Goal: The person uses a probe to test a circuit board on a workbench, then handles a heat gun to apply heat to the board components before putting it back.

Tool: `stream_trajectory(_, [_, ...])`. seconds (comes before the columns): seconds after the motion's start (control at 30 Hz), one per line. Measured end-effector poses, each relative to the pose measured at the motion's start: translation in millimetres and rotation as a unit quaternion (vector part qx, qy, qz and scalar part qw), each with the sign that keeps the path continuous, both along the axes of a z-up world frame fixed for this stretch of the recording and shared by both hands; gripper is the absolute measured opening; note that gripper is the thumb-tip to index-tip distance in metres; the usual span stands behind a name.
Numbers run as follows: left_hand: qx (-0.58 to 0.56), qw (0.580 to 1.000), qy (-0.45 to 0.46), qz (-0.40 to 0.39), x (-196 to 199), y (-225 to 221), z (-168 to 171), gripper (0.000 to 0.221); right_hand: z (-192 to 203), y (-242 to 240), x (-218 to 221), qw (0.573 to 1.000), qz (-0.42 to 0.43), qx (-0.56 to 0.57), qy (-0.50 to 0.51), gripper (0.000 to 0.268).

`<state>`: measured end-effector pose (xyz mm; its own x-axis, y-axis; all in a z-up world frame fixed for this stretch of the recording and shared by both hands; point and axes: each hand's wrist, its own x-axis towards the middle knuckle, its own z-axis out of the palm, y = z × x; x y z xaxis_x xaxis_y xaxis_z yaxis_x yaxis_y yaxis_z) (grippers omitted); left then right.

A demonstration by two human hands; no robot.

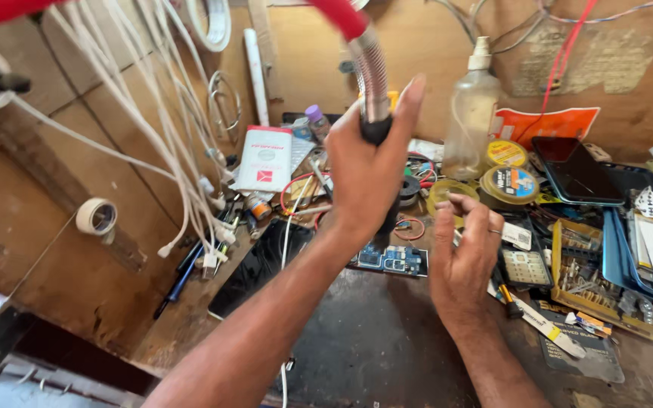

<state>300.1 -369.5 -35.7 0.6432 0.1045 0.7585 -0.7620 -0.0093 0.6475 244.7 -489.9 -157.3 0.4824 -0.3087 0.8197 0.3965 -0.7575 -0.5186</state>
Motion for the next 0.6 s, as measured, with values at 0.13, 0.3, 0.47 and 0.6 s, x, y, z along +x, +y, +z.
stream_trajectory(0.13, [-0.055,0.997,0.037,-0.046,9.7,9.4,9.8,0.04,-0.8,-1.2,-7.7,1.0,-0.005,-0.01,-0.007,0.028])
stream_trajectory(0.3, [-0.025,0.997,0.065,-0.018,0.3,10.6,0.2,0.044,4.2,0.8,-2.6,1.0,-0.006,0.013,-0.002,0.031])
stream_trajectory(0.47, [-0.002,0.999,-0.019,0.026,13.3,3.4,3.6,0.043,1.6,1.1,-6.8,1.0,-0.001,0.0,-0.003,0.028])
stream_trajectory(0.6, [-0.01,0.996,0.08,-0.027,8.4,15.7,2.4,0.047,2.2,-3.5,-4.3,1.0,-0.015,0.006,-0.009,0.027])
